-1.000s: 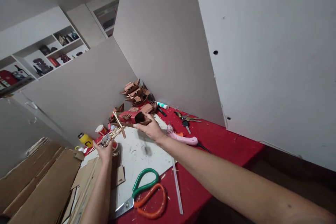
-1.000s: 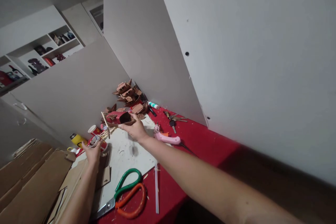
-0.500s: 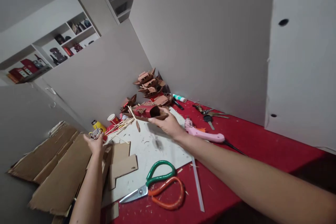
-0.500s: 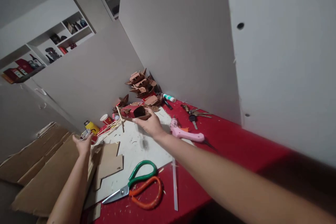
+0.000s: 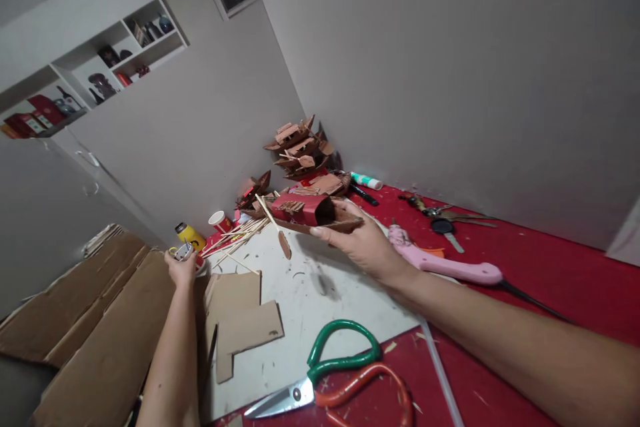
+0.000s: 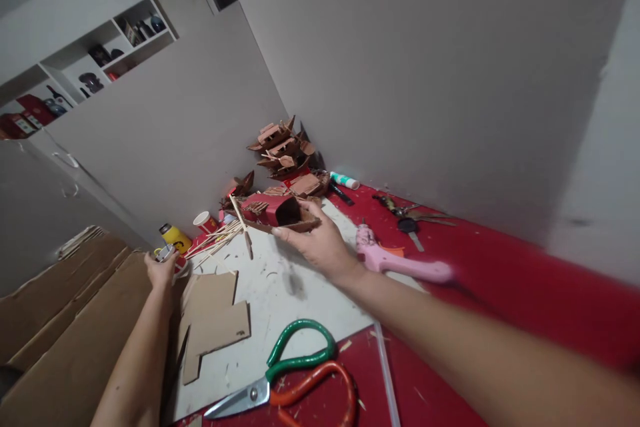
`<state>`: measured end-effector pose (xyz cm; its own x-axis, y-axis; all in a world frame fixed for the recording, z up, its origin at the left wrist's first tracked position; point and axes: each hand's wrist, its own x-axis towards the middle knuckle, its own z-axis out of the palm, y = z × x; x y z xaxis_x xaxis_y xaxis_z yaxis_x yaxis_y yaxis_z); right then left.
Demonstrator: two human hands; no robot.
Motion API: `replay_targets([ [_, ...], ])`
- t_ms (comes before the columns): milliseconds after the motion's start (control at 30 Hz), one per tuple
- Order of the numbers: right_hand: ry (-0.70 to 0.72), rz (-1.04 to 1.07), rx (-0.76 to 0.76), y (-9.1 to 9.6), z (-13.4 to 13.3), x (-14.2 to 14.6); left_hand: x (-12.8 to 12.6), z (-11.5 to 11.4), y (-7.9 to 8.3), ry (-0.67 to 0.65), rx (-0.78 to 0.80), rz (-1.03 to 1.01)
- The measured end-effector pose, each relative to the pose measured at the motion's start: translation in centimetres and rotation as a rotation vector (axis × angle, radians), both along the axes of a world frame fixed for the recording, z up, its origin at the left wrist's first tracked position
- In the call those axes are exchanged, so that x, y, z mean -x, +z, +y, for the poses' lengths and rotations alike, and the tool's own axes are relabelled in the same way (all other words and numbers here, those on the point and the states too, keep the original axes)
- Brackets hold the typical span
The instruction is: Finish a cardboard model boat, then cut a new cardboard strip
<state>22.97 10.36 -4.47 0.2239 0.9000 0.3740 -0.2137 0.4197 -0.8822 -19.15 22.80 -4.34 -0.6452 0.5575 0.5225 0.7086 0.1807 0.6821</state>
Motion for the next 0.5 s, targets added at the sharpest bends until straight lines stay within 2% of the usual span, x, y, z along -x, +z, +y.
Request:
replay_targets([
  [133, 0.046, -0.042, 0.008, -0.6, -0.3, 0.4, 0.5, 1.0, -0.9, -0.027, 0.053, 0.007],
  [267, 0.08, -0.049, 0.018, -0.9, -0.5, 0.7, 1.0, 0.6, -1.3, -0.083, 0.09, -0.008],
  [367, 0.132, -0.02, 0.001, -0.8, -0.7, 0.7, 1.0, -0.6, -0.7, -0.13, 0.106, -0.041],
  [500, 0.198, 0.026, -0.035, -0.1, -0.7, 0.5, -0.1, -3.3, 1.0, -0.155, 0.075, -0.107],
])
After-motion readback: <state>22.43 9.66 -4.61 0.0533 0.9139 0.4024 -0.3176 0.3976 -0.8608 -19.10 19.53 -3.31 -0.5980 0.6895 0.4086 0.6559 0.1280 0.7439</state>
